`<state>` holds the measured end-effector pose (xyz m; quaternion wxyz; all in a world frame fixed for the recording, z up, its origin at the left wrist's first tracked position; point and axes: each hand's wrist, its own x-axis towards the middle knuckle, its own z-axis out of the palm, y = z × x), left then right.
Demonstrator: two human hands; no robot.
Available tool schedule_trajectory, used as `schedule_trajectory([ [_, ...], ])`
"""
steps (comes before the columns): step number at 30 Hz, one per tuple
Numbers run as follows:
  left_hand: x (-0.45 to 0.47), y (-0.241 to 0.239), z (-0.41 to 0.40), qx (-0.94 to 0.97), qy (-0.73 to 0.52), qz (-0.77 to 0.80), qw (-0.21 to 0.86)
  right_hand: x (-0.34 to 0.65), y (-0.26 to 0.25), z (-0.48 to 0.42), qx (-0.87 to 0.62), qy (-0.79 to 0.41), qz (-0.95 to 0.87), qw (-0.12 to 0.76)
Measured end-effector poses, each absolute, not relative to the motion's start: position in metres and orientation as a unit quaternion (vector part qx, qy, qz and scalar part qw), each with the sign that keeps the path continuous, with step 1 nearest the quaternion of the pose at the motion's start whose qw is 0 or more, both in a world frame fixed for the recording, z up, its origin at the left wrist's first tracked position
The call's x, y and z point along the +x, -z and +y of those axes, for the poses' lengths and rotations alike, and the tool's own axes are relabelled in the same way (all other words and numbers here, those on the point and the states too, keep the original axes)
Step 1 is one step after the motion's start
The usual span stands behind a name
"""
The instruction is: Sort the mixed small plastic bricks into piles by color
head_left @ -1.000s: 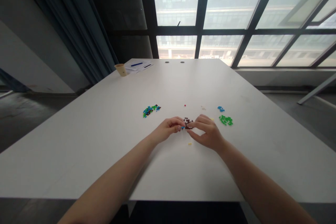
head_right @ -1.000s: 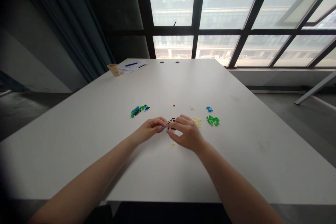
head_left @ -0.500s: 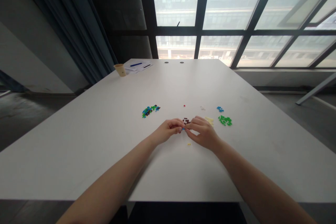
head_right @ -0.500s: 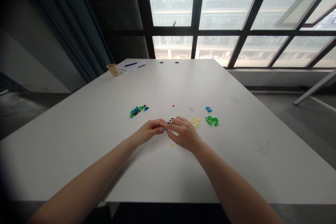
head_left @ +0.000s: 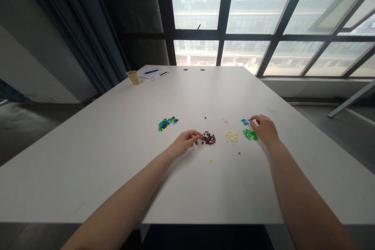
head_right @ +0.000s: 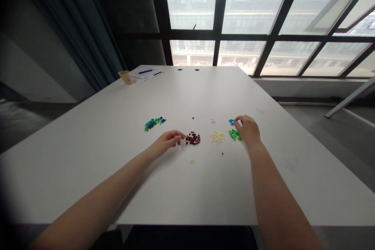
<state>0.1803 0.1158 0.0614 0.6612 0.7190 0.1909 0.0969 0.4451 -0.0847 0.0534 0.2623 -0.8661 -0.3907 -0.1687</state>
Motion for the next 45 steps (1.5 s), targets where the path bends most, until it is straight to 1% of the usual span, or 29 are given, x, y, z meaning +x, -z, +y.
schedule_trajectory([
  [4, 0.18, -0.059, 0.116, 0.722, -0.095, 0.176, 0.662, 0.463, -0.037, -0.094, -0.928, 0.09, -0.318, 0.17],
  [6, 0.18, -0.059, 0.116, 0.723, -0.097, 0.174, 0.662, 0.462, -0.033, -0.091, -0.937, 0.064, -0.31, 0.148],
  [8, 0.18, -0.059, 0.117, 0.723, -0.099, 0.173, 0.662, 0.461, -0.032, -0.087, -0.939, 0.063, -0.309, 0.138],
  [12, 0.181, -0.057, 0.117, 0.726, -0.103, 0.171, 0.658, 0.46, -0.032, -0.085, -0.938, 0.088, -0.302, 0.148],
  [17, 0.182, -0.052, 0.122, 0.75, -0.126, 0.191, 0.621, 0.459, -0.038, -0.086, -0.932, 0.11, -0.268, 0.22],
  [20, 0.181, -0.048, 0.138, 0.789, -0.173, 0.237, 0.54, 0.451, -0.045, -0.083, -0.918, 0.115, -0.26, 0.277],
  [22, 0.178, -0.046, 0.157, 0.817, -0.215, 0.29, 0.451, 0.443, -0.05, -0.08, -0.906, 0.115, -0.273, 0.304],
  [25, 0.169, -0.043, 0.188, 0.839, -0.268, 0.352, 0.317, 0.43, -0.054, -0.074, -0.892, 0.116, -0.3, 0.319],
  [27, 0.164, -0.041, 0.203, 0.856, -0.275, 0.38, 0.216, 0.423, -0.056, -0.071, -0.887, 0.113, -0.315, 0.319],
  [29, 0.161, -0.038, 0.21, 0.87, -0.258, 0.401, 0.125, 0.419, -0.056, -0.068, -0.884, 0.109, -0.324, 0.318],
  [31, 0.162, -0.034, 0.21, 0.888, -0.22, 0.397, 0.069, 0.417, -0.055, -0.067, -0.882, 0.103, -0.331, 0.318],
  [35, 0.167, -0.029, 0.202, 0.912, -0.169, 0.372, 0.039, 0.416, -0.054, -0.066, -0.883, 0.092, -0.334, 0.317],
  [40, 0.168, -0.029, 0.203, 0.905, -0.195, 0.373, 0.059, 0.415, -0.052, -0.066, -0.88, 0.095, -0.34, 0.317],
  [45, 0.169, -0.027, 0.205, 0.907, -0.19, 0.371, 0.06, 0.413, -0.051, -0.065, -0.873, 0.09, -0.359, 0.317],
])
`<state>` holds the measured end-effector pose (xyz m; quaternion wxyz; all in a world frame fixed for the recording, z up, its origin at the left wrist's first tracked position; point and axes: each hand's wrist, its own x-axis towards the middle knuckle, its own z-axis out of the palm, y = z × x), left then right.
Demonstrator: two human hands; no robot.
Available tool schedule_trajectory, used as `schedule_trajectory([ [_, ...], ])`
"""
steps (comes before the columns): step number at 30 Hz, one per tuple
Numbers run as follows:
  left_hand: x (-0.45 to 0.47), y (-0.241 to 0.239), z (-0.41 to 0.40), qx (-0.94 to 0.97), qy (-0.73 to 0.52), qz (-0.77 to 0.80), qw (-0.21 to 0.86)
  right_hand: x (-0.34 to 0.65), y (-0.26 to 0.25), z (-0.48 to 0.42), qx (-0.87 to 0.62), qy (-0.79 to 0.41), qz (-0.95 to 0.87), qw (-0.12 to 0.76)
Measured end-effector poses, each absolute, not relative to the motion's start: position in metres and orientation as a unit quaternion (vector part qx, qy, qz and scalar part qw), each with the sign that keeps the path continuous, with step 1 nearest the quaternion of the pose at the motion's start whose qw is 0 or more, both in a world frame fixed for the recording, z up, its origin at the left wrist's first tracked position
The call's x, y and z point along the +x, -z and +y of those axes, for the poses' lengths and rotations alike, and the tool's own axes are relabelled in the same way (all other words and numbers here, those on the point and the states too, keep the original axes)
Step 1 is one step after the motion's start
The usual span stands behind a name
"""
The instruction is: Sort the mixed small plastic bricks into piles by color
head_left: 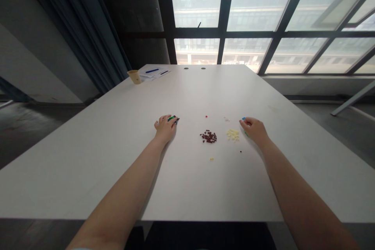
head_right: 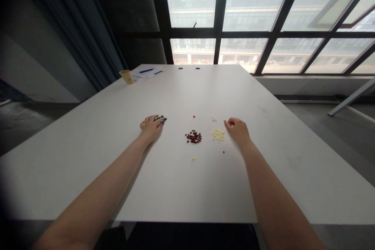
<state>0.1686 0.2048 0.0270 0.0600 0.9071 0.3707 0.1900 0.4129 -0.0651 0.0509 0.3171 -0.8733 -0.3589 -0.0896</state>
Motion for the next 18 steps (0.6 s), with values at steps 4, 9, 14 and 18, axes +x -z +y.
schedule_trajectory([
  [4, 0.1691, -0.028, 0.2038, 0.902, -0.207, 0.373, 0.064, 0.4116, -0.0517, -0.0648, -0.868, 0.093, -0.367, 0.321],
  [9, 0.1682, -0.0293, 0.203, 0.902, -0.205, 0.377, 0.056, 0.4098, -0.0534, -0.0647, -0.866, 0.092, -0.37, 0.324],
  [14, 0.1677, -0.0302, 0.2013, 0.902, -0.216, 0.37, 0.057, 0.4089, -0.054, -0.0638, -0.865, 0.089, -0.373, 0.323],
  [18, 0.1685, -0.0319, 0.2006, 0.899, -0.234, 0.365, 0.064, 0.4085, -0.0542, -0.0637, -0.865, 0.088, -0.374, 0.323],
])
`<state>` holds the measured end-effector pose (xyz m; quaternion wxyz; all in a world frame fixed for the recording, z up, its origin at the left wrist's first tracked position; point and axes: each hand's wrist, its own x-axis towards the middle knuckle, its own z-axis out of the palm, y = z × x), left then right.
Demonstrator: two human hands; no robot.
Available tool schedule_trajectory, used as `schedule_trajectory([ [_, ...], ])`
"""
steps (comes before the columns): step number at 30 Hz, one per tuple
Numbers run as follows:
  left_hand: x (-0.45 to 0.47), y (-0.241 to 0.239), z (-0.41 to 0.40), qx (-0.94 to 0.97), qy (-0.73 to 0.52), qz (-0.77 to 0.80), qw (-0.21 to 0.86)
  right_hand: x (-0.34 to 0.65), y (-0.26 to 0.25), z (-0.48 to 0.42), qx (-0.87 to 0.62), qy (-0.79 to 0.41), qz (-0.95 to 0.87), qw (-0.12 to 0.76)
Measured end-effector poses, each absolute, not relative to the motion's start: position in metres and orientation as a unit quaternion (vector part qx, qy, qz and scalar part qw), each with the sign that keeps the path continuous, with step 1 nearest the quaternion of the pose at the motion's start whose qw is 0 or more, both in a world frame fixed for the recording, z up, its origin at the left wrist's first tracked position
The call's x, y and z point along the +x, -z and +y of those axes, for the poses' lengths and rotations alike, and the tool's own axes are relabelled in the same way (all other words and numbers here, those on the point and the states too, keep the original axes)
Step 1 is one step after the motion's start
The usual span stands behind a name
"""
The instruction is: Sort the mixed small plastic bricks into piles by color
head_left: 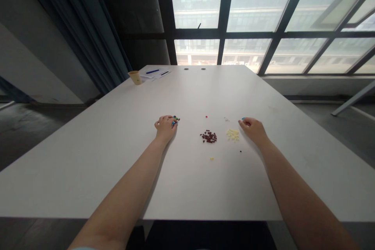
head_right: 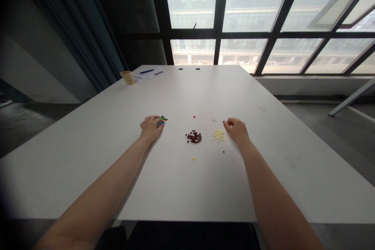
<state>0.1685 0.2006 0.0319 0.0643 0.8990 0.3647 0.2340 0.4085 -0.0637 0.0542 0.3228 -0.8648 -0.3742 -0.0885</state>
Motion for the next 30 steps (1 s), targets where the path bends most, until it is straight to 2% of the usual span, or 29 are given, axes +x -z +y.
schedule_trajectory([
  [11, 0.169, -0.036, 0.201, 0.899, -0.228, 0.361, 0.102, 0.406, -0.056, -0.064, -0.86, 0.087, -0.384, 0.326],
  [15, 0.168, -0.042, 0.198, 0.884, -0.274, 0.341, 0.166, 0.406, -0.057, -0.064, -0.858, 0.088, -0.387, 0.327],
  [19, 0.171, -0.048, 0.183, 0.849, -0.303, 0.283, 0.327, 0.405, -0.058, -0.064, -0.858, 0.089, -0.387, 0.326],
  [22, 0.174, -0.056, 0.158, 0.738, -0.29, 0.261, 0.551, 0.405, -0.057, -0.063, -0.858, 0.086, -0.389, 0.324],
  [25, 0.172, -0.071, 0.13, 0.588, -0.2, 0.225, 0.751, 0.405, -0.056, -0.062, -0.858, 0.085, -0.393, 0.321],
  [30, 0.166, -0.088, 0.102, 0.441, -0.114, 0.145, 0.878, 0.403, -0.054, -0.06, -0.853, 0.088, -0.403, 0.32],
])
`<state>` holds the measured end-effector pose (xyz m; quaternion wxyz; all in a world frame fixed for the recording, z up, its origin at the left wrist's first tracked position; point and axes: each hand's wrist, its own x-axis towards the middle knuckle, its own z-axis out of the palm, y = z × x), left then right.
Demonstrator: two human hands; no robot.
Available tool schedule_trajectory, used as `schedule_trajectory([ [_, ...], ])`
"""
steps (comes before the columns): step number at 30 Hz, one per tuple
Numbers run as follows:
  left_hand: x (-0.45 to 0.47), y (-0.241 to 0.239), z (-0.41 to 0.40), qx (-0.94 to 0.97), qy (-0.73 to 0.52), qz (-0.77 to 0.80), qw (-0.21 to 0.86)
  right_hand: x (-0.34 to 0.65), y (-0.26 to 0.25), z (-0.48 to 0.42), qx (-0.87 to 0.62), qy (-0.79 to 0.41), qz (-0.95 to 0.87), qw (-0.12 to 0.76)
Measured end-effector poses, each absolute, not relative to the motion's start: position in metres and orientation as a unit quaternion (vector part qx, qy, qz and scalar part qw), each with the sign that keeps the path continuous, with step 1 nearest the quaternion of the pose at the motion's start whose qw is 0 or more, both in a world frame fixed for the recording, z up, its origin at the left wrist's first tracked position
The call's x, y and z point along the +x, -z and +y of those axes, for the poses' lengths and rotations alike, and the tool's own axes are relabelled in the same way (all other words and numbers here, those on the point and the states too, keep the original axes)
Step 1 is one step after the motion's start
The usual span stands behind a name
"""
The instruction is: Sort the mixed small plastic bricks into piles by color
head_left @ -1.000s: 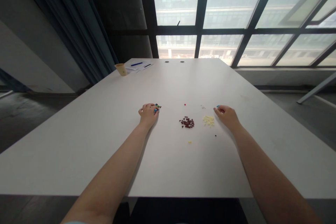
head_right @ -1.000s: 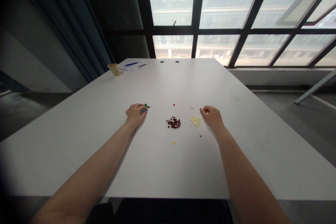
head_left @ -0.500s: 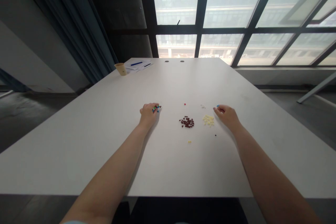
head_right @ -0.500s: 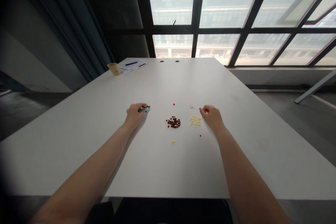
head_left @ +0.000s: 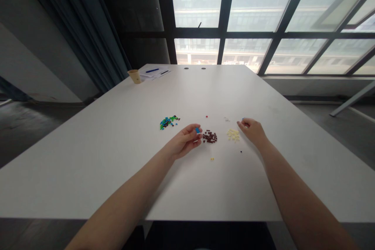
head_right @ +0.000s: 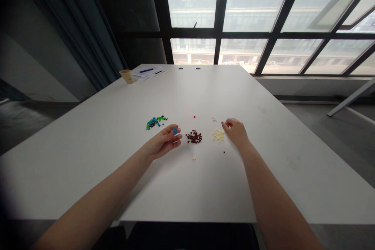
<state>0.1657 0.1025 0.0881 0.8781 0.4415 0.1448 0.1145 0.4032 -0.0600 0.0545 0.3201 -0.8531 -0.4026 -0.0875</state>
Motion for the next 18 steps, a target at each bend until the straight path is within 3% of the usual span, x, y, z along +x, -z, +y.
schedule_trajectory([
  [9, 0.167, -0.08, 0.098, 0.365, -0.055, 0.126, 0.921, 0.388, -0.058, -0.052, -0.825, 0.088, -0.449, 0.332],
  [18, 0.169, -0.082, 0.093, 0.381, -0.033, 0.139, 0.913, 0.324, -0.086, -0.044, -0.663, 0.107, -0.585, 0.454],
])
